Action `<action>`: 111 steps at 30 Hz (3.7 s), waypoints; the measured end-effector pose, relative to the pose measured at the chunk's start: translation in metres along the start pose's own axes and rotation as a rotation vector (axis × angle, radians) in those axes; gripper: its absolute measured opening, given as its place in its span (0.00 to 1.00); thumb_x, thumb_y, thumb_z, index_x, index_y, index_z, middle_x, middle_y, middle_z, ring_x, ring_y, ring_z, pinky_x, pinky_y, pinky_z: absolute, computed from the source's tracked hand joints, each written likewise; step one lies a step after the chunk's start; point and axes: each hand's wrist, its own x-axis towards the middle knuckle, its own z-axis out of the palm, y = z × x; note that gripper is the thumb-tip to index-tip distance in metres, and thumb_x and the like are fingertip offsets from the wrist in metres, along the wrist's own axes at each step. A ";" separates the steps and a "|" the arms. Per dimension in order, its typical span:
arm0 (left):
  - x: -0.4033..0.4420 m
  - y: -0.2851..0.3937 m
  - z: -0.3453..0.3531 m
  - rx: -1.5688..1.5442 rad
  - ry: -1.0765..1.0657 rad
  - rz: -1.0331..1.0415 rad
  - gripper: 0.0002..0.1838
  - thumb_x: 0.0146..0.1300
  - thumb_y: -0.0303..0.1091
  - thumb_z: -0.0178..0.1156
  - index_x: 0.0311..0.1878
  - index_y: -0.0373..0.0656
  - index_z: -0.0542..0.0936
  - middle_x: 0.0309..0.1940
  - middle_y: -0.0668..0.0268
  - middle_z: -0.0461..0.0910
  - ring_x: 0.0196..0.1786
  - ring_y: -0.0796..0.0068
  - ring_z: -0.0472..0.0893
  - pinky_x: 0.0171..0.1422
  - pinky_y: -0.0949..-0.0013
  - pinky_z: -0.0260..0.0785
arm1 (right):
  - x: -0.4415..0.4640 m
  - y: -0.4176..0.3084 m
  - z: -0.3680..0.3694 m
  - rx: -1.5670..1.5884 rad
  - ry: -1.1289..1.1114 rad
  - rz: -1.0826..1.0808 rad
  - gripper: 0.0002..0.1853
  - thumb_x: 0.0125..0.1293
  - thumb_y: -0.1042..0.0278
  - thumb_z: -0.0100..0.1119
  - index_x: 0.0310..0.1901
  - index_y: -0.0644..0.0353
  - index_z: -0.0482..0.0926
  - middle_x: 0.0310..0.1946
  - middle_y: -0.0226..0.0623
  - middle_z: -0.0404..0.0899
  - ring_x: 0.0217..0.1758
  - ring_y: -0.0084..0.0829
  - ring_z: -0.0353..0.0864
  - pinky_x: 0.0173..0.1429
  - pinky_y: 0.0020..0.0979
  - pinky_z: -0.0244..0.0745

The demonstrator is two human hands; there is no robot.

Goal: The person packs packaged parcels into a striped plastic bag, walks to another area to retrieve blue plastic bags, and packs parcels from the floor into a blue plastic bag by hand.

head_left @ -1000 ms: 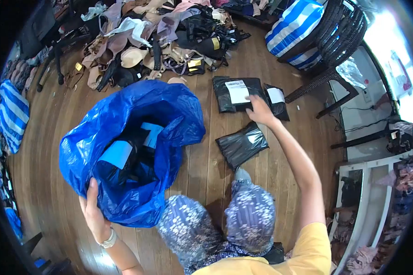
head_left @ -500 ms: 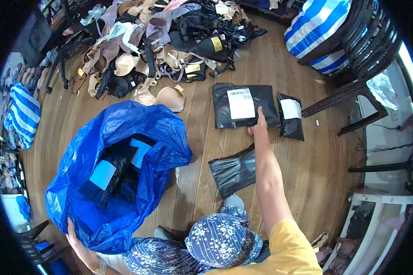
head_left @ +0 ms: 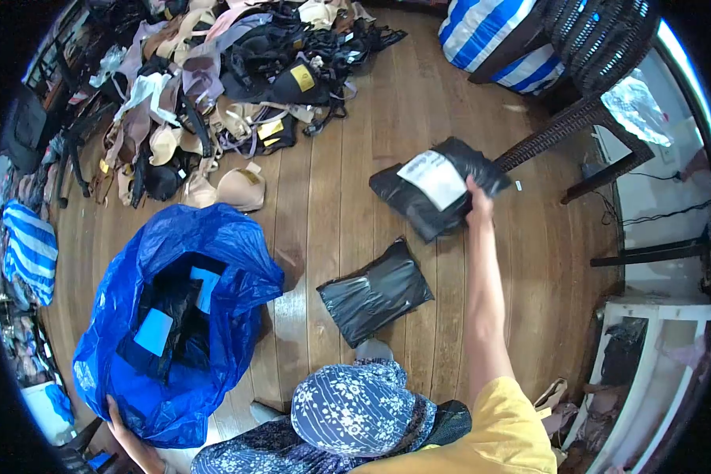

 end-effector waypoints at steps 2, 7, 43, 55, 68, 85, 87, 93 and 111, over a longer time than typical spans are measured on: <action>0.000 0.001 0.009 -0.114 -0.074 -0.002 0.28 0.54 0.43 0.55 0.54 0.36 0.64 0.53 0.58 0.65 0.54 0.67 0.66 0.59 0.67 0.57 | -0.027 0.005 0.002 -0.108 0.261 0.177 0.45 0.36 0.58 0.72 0.52 0.79 0.60 0.59 0.52 0.52 0.59 0.38 0.55 0.61 0.31 0.53; 0.000 0.002 0.012 -0.106 -0.118 0.048 0.27 0.54 0.42 0.55 0.54 0.36 0.64 0.52 0.59 0.65 0.53 0.67 0.67 0.57 0.67 0.59 | -0.044 0.017 0.013 -0.051 0.580 0.171 0.37 0.38 0.70 0.69 0.49 0.80 0.63 0.54 0.54 0.62 0.55 0.36 0.62 0.57 0.30 0.58; -0.022 0.025 0.007 -0.415 -0.268 0.176 0.25 0.61 0.44 0.48 0.54 0.35 0.64 0.49 0.64 0.69 0.49 0.73 0.70 0.54 0.70 0.61 | -0.613 0.053 0.313 -0.166 -1.724 -1.625 0.16 0.53 0.64 0.52 0.42 0.64 0.70 0.43 0.48 0.72 0.50 0.42 0.68 0.53 0.38 0.63; 0.008 -0.014 -0.001 -0.552 -0.127 0.028 0.27 0.61 0.44 0.47 0.57 0.34 0.61 0.54 0.61 0.65 0.54 0.70 0.68 0.58 0.69 0.59 | -0.300 0.058 -0.013 -2.088 -1.034 -1.257 0.48 0.35 0.61 0.68 0.60 0.54 0.52 0.61 0.46 0.49 0.61 0.51 0.53 0.56 0.51 0.57; 0.010 -0.004 0.022 -0.548 -0.266 0.042 0.24 0.63 0.44 0.44 0.55 0.33 0.63 0.52 0.60 0.68 0.52 0.68 0.70 0.56 0.67 0.62 | -0.290 0.014 0.051 -0.275 -0.984 0.167 0.31 0.52 0.60 0.62 0.51 0.71 0.63 0.49 0.41 0.68 0.51 0.31 0.67 0.54 0.30 0.63; 0.003 -0.015 0.033 -0.480 -0.273 0.089 0.21 0.61 0.40 0.49 0.52 0.34 0.66 0.49 0.62 0.69 0.50 0.73 0.69 0.55 0.71 0.60 | -0.415 0.114 0.219 -0.657 -1.778 -0.245 0.20 0.56 0.63 0.56 0.47 0.67 0.69 0.43 0.38 0.73 0.46 0.26 0.70 0.50 0.28 0.65; 0.001 -0.024 0.041 -0.290 -0.281 0.163 0.21 0.61 0.39 0.49 0.52 0.33 0.67 0.50 0.62 0.69 0.51 0.72 0.68 0.56 0.71 0.57 | -0.488 0.121 0.243 -0.447 -1.917 -0.367 0.24 0.56 0.59 0.54 0.49 0.66 0.65 0.45 0.42 0.72 0.47 0.29 0.68 0.52 0.31 0.62; 0.027 -0.055 0.058 0.160 -0.447 0.377 0.14 0.57 0.33 0.54 0.41 0.31 0.71 0.31 0.64 0.76 0.34 0.79 0.71 0.40 0.74 0.64 | -0.531 0.134 0.258 -0.692 -1.917 -0.420 0.19 0.52 0.74 0.44 0.48 0.63 0.69 0.49 0.52 0.67 0.52 0.42 0.66 0.54 0.36 0.61; 0.037 -0.078 0.017 0.922 -0.494 0.266 0.31 0.47 0.36 0.54 0.55 0.35 0.59 0.23 0.48 0.75 0.29 0.50 0.76 0.34 0.53 0.69 | -0.436 0.057 0.211 -0.768 -1.139 0.342 0.14 0.53 0.68 0.43 0.40 0.66 0.69 0.33 0.38 0.73 0.35 0.32 0.73 0.43 0.34 0.68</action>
